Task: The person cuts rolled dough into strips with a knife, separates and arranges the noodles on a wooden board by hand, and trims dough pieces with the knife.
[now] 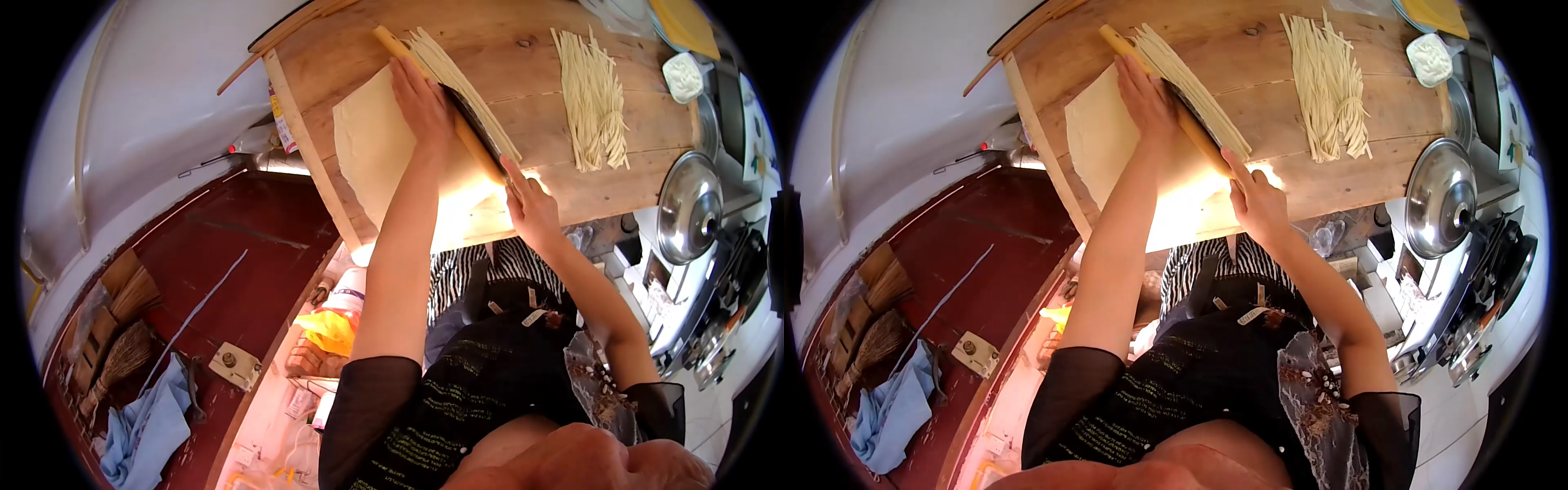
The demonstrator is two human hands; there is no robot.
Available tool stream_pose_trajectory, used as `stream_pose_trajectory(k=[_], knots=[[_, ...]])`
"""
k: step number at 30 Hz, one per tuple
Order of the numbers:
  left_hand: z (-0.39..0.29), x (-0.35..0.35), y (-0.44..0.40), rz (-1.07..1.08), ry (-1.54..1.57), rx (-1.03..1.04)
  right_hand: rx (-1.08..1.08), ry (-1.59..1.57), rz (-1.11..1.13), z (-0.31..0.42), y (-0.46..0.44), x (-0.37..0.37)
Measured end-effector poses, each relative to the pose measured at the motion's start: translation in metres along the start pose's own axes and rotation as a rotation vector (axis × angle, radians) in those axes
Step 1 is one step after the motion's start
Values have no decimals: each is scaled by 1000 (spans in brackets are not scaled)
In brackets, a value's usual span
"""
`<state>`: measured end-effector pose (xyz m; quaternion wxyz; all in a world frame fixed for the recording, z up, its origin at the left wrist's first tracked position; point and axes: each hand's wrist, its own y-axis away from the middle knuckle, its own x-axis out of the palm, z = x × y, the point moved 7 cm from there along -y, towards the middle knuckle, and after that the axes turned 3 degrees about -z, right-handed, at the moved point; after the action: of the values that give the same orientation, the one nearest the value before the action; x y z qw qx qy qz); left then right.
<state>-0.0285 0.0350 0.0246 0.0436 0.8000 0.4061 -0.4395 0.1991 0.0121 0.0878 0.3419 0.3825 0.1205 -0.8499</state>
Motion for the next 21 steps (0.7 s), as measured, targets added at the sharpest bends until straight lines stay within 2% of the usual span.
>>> stream_pose_trajectory(k=[2, 5, 7, 10, 11, 12, 14, 16, 18, 21], knots=[[7, -2, -12, 10, -22, -22, 32, 45, 60, 2, -8, 10], [12, 3, -7, 14, -44, -36, -62, 13, -95, 28, -69, 18], [15, 6, -9, 46, -25, -30, -55, -22, -112, 44, -128, 31], [-2, -2, -13, 92, -11, -90, 58, 9, 56, 64, -207, 32], [1, -1, -2, 59, -45, 2, 104, 56, 95, 68, -221, 23], [-2, 0, 10, 62, -39, 8, 109, 59, 89, 71, -221, 4], [-14, -2, 38, 75, -29, -49, 151, -64, 247, 69, -208, -15], [-24, -4, 65, 107, -17, -61, -95, -75, 64, 44, -161, -17], [-25, -1, 75, 133, -5, -72, -117, -90, -60, 37, -84, -35], [-19, 4, 78, 114, -56, -68, 47, -103, 55, 13, 13, -36]])
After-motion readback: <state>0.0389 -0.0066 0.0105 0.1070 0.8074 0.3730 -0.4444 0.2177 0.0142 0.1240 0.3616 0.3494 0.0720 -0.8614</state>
